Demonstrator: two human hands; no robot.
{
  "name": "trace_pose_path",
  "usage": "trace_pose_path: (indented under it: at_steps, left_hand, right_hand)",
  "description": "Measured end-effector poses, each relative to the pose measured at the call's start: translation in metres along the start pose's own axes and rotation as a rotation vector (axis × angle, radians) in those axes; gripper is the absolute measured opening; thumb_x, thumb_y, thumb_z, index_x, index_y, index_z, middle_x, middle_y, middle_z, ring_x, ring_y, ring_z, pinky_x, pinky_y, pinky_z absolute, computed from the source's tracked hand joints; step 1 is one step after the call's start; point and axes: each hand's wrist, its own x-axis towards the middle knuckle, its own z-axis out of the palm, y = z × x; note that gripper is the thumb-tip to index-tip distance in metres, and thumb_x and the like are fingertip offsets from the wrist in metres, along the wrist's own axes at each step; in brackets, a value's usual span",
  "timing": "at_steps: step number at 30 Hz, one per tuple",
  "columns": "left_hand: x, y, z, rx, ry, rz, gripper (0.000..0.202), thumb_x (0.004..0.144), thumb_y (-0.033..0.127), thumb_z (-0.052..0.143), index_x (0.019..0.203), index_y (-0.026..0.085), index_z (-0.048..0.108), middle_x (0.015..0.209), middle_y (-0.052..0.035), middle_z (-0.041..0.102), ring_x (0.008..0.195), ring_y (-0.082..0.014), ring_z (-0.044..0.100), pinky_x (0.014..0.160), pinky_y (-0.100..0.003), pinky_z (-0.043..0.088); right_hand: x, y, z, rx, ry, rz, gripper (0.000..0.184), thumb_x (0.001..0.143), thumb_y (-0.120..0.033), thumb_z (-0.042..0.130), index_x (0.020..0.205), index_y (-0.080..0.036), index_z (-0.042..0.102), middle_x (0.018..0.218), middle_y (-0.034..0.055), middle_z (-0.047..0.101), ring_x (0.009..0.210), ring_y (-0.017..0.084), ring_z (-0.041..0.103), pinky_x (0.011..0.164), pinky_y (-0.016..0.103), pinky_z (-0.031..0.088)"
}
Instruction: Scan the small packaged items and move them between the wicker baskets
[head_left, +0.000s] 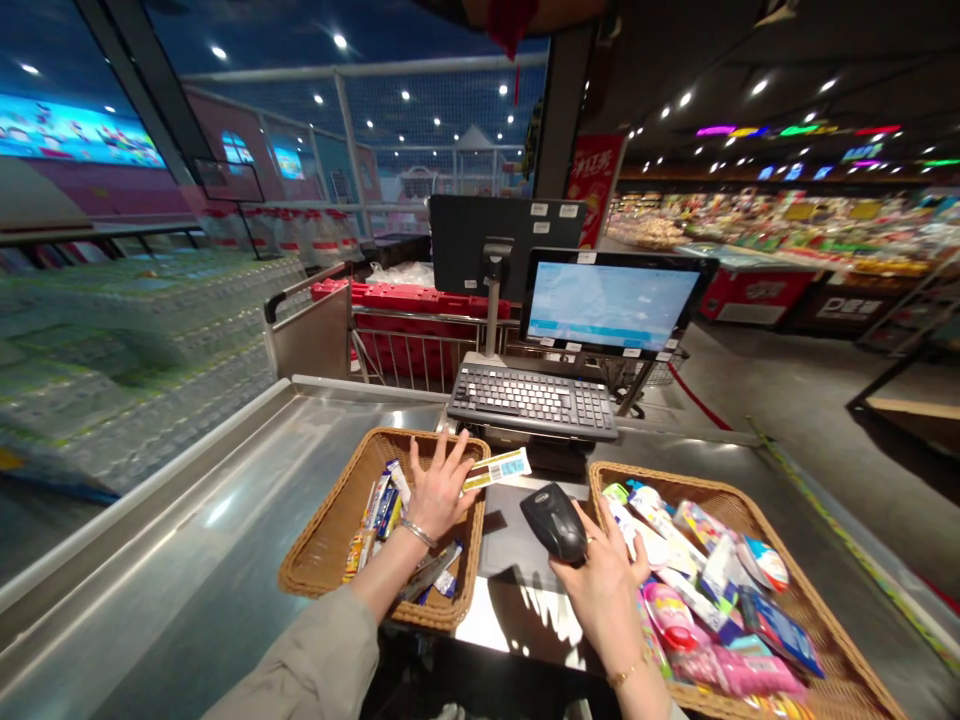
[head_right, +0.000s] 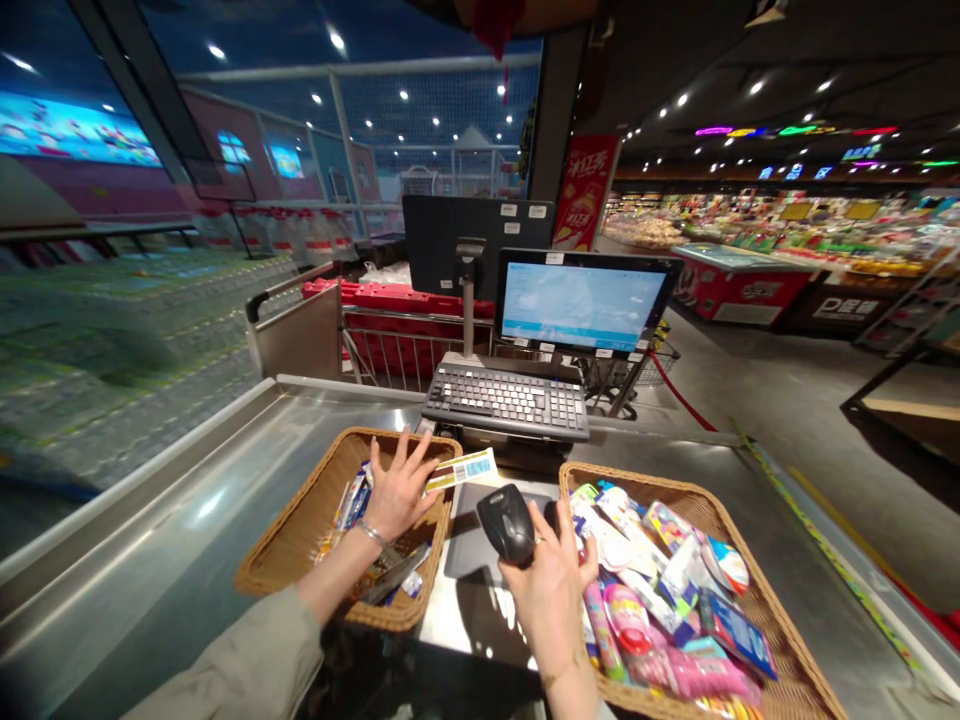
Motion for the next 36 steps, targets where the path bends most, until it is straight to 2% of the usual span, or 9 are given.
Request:
trace_pose_path:
  at_steps: [4,12,17,29,36]
  left_hand:
    - [0.005,0.008,0.002,-0.009,0.019,0.024,0.043,0.088,0.044,0.061,0.126,0.025,0.065,0.16,-0.0093,0.033,0.151,-0.042,0.015,0.114,-0.077,-0.009]
    - [0.011,0.019,0.011,-0.014,0.034,0.053,0.043,0.088,0.045,0.062,0.126,0.027,0.065,0.16,-0.0068,0.034,0.152,-0.0402,0.014,0.115,-0.074,-0.013]
    - [0.014,0.022,0.015,-0.013,0.056,0.066,0.042,0.088,0.048,0.06,0.124,0.026,0.066,0.16,-0.0072,0.034,0.152,-0.0394,0.012,0.115,-0.073,-0.016]
    - [0.02,0.026,0.017,-0.03,0.05,0.077,0.04,0.089,0.047,0.059,0.122,0.025,0.066,0.159,-0.0074,0.035,0.153,-0.0385,0.011,0.115,-0.073,-0.014]
    - [0.023,0.028,0.016,-0.029,0.064,0.093,0.041,0.088,0.046,0.061,0.123,0.025,0.066,0.159,-0.0086,0.035,0.152,-0.0397,0.016,0.115,-0.072,-0.015]
  right_hand:
    - [-0.002,0.0,-0.002,-0.036,0.029,-0.008,0.023,0.071,-0.024,0.063,0.091,-0.029,0.074,0.129,0.0028,0.067,0.14,0.034,0.04,0.114,0.063,0.016]
    - [-0.003,0.006,-0.002,-0.023,-0.004,0.015,0.028,0.068,-0.025,0.064,0.094,-0.029,0.074,0.128,0.0025,0.068,0.139,0.036,0.042,0.113,0.065,0.016]
    - [-0.004,0.006,-0.002,-0.04,0.022,0.007,0.023,0.071,-0.026,0.063,0.089,-0.03,0.075,0.126,0.0007,0.069,0.139,0.036,0.042,0.113,0.066,0.018]
    - [-0.003,0.005,-0.006,0.015,0.004,0.022,0.023,0.071,-0.025,0.064,0.09,-0.032,0.075,0.128,-0.0004,0.068,0.141,0.035,0.04,0.114,0.061,0.012]
    - [-0.003,0.004,-0.008,-0.004,0.01,0.018,0.03,0.074,-0.026,0.061,0.1,-0.032,0.074,0.125,0.0026,0.069,0.139,0.034,0.042,0.112,0.06,0.016]
